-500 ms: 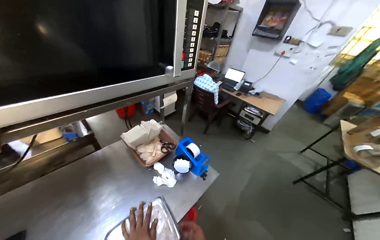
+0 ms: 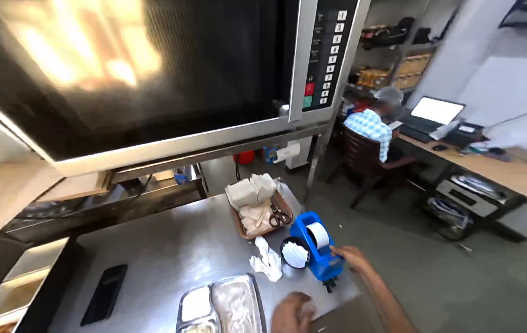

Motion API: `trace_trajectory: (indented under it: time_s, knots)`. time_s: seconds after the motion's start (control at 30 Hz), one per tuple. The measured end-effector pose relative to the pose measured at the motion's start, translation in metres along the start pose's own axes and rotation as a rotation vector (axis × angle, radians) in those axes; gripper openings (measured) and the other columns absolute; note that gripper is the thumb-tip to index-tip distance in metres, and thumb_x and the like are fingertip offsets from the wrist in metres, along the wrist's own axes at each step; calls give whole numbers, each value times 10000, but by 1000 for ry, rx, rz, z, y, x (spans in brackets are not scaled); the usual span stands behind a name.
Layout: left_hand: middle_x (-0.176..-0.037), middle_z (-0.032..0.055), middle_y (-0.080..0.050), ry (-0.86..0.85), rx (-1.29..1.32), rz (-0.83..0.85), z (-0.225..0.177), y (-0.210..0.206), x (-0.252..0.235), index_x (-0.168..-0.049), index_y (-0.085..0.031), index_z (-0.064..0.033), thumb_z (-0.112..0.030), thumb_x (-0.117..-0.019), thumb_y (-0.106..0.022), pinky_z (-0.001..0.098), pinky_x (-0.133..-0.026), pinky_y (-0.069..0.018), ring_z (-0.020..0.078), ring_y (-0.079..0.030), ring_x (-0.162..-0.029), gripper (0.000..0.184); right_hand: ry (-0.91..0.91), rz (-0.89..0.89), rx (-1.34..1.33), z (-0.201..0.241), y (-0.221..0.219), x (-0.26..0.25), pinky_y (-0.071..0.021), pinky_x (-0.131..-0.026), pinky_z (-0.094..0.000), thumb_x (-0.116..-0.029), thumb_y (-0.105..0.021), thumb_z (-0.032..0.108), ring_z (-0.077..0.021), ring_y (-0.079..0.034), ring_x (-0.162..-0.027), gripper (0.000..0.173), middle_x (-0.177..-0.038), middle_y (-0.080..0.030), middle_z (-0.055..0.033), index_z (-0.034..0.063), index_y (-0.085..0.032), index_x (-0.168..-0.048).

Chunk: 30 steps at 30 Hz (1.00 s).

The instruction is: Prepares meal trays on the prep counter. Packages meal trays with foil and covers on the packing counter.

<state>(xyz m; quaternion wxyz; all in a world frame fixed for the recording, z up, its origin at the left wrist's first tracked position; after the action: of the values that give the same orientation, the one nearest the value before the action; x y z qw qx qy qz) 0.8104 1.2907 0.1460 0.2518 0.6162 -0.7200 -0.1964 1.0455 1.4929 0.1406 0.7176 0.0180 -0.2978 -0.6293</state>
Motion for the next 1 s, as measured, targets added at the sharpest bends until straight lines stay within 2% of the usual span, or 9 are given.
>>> trace_trajectory:
  time_s: [0.13, 0.2, 0.37, 0.5, 0.63, 0.73, 0.8, 0.9, 1.0]
  knots:
    - [-1204, 173, -712, 100, 485, 118, -12, -76, -65, -1304, -673, -43, -415, -1072, -492, 499, -1001, -546, 276, -703, -1078, 474, 170, 10, -40, 7, 9, 20, -560, -919, -421, -891, -771, 110, -214, -687, -981, 169, -1034, -737, -128, 5, -760, -1023]
    - [-1208, 164, -709, 203, 625, 130, -11, -94, -87, -1310, -655, -45, -455, -1091, -415, 488, -915, -584, 271, -717, -1024, 523, 183, -2, -27, 4, 4, 18, -562, -915, -434, -824, -805, 65, -231, -684, -991, 178, -1034, -732, -129, 17, -767, -991]
    - [-1283, 162, -676, 343, 911, 79, -4, -99, -103, -1331, -610, 0, -410, -1126, -298, 451, -808, -623, 268, -731, -970, 555, 66, 201, -117, 17, 9, 17, -524, -958, -383, -977, -689, 206, -161, -670, -1018, 247, -1079, -735, -100, 0, -736, -1106]
    - [-1300, 173, -667, 329, 998, 94, 3, -100, -102, -1359, -582, 20, -411, -1133, -217, 442, -807, -623, 270, -733, -963, 608, 52, 36, -80, 17, 10, 26, -540, -868, -421, -922, -771, 177, -204, -665, -884, 199, -938, -723, -132, -14, -749, -975]
    - [-1287, 179, -676, 323, 1069, 111, 4, -99, -96, -1349, -593, 21, -511, -1107, -99, 451, -826, -615, 277, -729, -986, 766, 147, 27, -93, 9, 46, 128, -561, -851, -363, -907, -735, 178, -146, -670, -882, 174, -926, -718, -67, 15, -737, -966]
    - [-1352, 173, -652, 251, 1112, 169, -9, -102, -103, -1387, -575, 16, -561, -1085, -86, 464, -895, -595, 287, -705, -1093, 814, -83, 30, -201, -48, 54, 179, -549, -734, -292, -959, -708, 178, -115, -668, -787, 174, -877, -732, -53, 6, -722, -984]
    - [-1291, 159, -691, 237, 1092, 128, -20, -104, -108, -1337, -605, 30, -459, -1119, -246, 441, -901, -601, 264, -719, -1070, 644, -262, 80, -303, -86, 39, 174, -575, -687, -291, -991, -684, 179, -137, -685, -742, 194, -862, -728, -77, -13, -686, -1020]
    - [-844, 92, -739, 276, 689, -94, -44, -92, -118, -914, -736, 13, -329, -1062, -562, 369, -739, -585, 169, -699, -749, 412, -326, 55, -348, -110, 28, 158, -585, -681, -292, -987, -681, 125, -142, -684, -710, 160, -830, -719, -84, -31, -675, -1020]
    - [-1090, 152, -747, 356, 117, 38, -72, -57, -106, -1067, -763, -50, -410, -1042, -552, 552, -987, -531, 307, -701, -1081, 418, -268, 12, -298, -115, 20, 163, -610, -727, -319, -977, -663, 54, -164, -702, -738, 152, -867, -719, -114, -69, -668, -1067]
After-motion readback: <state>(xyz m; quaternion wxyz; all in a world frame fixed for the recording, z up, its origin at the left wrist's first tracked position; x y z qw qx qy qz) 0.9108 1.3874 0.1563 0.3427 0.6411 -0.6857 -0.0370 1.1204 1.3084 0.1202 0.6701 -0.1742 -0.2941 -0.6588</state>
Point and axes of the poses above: each hand's wrist, its own x-axis away from the middle knuckle, its own y-axis out of the back of the hand, z = x × y, the point moved 3 cm from there along -x, towards the middle knuckle
